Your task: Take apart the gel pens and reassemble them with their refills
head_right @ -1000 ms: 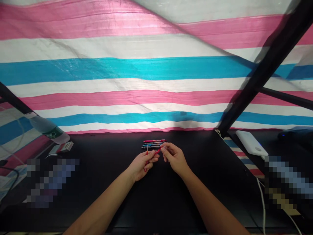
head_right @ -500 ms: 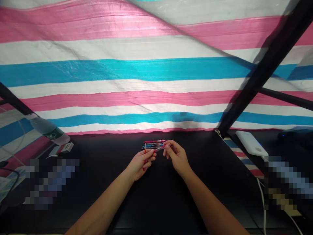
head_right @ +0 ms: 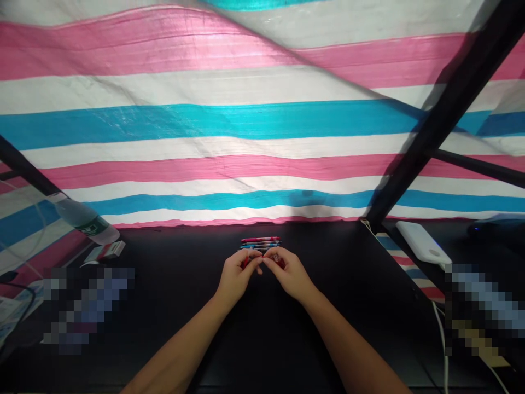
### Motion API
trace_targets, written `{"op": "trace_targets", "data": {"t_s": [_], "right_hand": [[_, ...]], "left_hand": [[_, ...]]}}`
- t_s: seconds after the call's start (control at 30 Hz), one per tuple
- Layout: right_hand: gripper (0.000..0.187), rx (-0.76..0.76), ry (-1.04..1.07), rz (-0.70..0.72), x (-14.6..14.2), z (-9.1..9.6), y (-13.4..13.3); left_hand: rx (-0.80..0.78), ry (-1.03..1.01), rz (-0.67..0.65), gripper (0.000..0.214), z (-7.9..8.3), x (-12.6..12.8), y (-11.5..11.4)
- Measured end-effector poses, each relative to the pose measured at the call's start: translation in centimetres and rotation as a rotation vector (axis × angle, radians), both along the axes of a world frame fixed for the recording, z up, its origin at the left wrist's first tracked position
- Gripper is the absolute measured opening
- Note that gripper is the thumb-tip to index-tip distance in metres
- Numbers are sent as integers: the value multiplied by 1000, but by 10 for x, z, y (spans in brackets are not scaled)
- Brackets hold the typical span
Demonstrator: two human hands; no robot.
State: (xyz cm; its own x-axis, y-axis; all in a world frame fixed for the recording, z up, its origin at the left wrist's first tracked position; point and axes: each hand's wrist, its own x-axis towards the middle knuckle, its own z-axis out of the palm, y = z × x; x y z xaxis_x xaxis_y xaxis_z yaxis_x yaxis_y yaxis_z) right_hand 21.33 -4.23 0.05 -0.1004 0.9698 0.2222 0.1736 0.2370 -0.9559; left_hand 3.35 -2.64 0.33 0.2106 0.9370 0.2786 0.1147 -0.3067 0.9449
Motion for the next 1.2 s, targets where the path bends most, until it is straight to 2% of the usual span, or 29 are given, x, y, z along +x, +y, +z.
{"op": "trace_targets", "data": {"t_s": [0.13, 0.23, 0.37, 0.57, 0.73, 0.97, 1.2], "right_hand": [[30, -92, 97, -46, -1, 1, 4], [36, -206, 251, -60, 2, 0, 7], [35, -349, 457, 18, 5, -1, 8], [32, -448, 586, 89, 8, 0, 9], [32, -442, 567, 78, 8, 0, 9], [30, -299, 467, -51, 5, 0, 8], [29, -237, 351, -75, 4, -3, 8]], "left_hand": [[-21, -13, 31, 15, -1, 0, 2], [-159, -153, 49, 26, -5, -1, 8], [-409, -404, 15, 41, -10, -3, 15], [-481, -511, -15, 45, -10, -4, 17], [-482, -502, -18, 44, -9, -4, 16], [-450, -442, -65, 43, -8, -3, 14], [-423, -378, -77, 39, -11, -1, 13]]}}
